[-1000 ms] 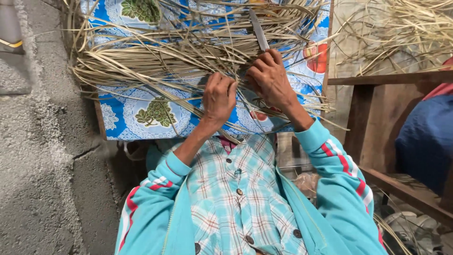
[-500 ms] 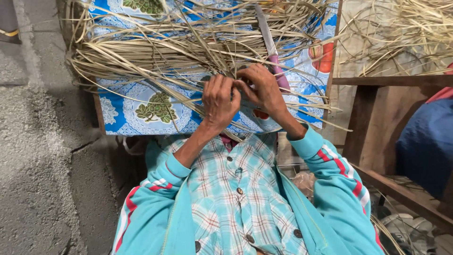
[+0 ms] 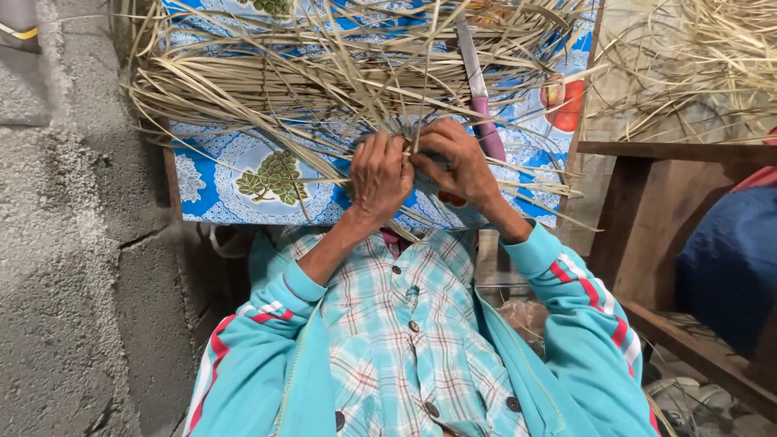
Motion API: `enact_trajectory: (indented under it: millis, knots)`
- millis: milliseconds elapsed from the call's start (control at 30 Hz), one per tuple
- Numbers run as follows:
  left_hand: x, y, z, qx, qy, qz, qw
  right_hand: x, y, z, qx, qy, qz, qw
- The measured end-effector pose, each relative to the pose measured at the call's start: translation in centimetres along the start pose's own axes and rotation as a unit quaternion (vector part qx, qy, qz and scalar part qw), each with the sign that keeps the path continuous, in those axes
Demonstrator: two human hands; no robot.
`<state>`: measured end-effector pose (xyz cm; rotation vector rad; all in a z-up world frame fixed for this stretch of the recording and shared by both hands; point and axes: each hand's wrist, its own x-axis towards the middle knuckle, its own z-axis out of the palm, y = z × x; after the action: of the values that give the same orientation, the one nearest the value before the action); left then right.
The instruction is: The person sits at a table and weaves dried straw strands by hand, repeatedly picking up strands, interlacing them, and adjusting the bundle. A knife rests on the table but is not used. The person continues the weaving process throughout the clip.
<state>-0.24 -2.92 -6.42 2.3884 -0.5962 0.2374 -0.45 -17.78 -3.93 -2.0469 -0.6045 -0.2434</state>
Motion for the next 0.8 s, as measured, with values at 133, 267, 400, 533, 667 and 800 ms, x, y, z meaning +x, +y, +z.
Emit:
enact_trajectory:
  millis: [133,267,400,533,667,800]
  knots:
    - [0.1,0.3,-0.2,-0.01,0.04,0.009,0.999,-0.3,0.1,0.2,-0.003,0.028,-0.015,1.0]
    - [-0.2,0.0,0.5,-0.012,0.053,0.005,0.999,-0.1,-0.5,0.5,0.037,0.082,0.013,0.996]
    - [-0.4,-0.3,1.2,0.007,0.081,0.019,0.996,0.1,-0.4,0.5,0.037,0.057,0.015,0.998]
    - [-0.2,0.0,0.7,0.015,0.074,0.013,0.997,0.1,0.0,0.3,0.024,0.027,0.01,0.999]
    - [0.0,0.3,0.0,0.001,0.051,0.0,0.999,0.5,-0.7,-0.3,-0.004,-0.002,-0.031,1.0]
    - [-0.1,0.1,0.1,-0.04,0.038,-0.011,0.998,0.1,-0.2,-0.3,-0.014,-0.009,-0.05,0.999]
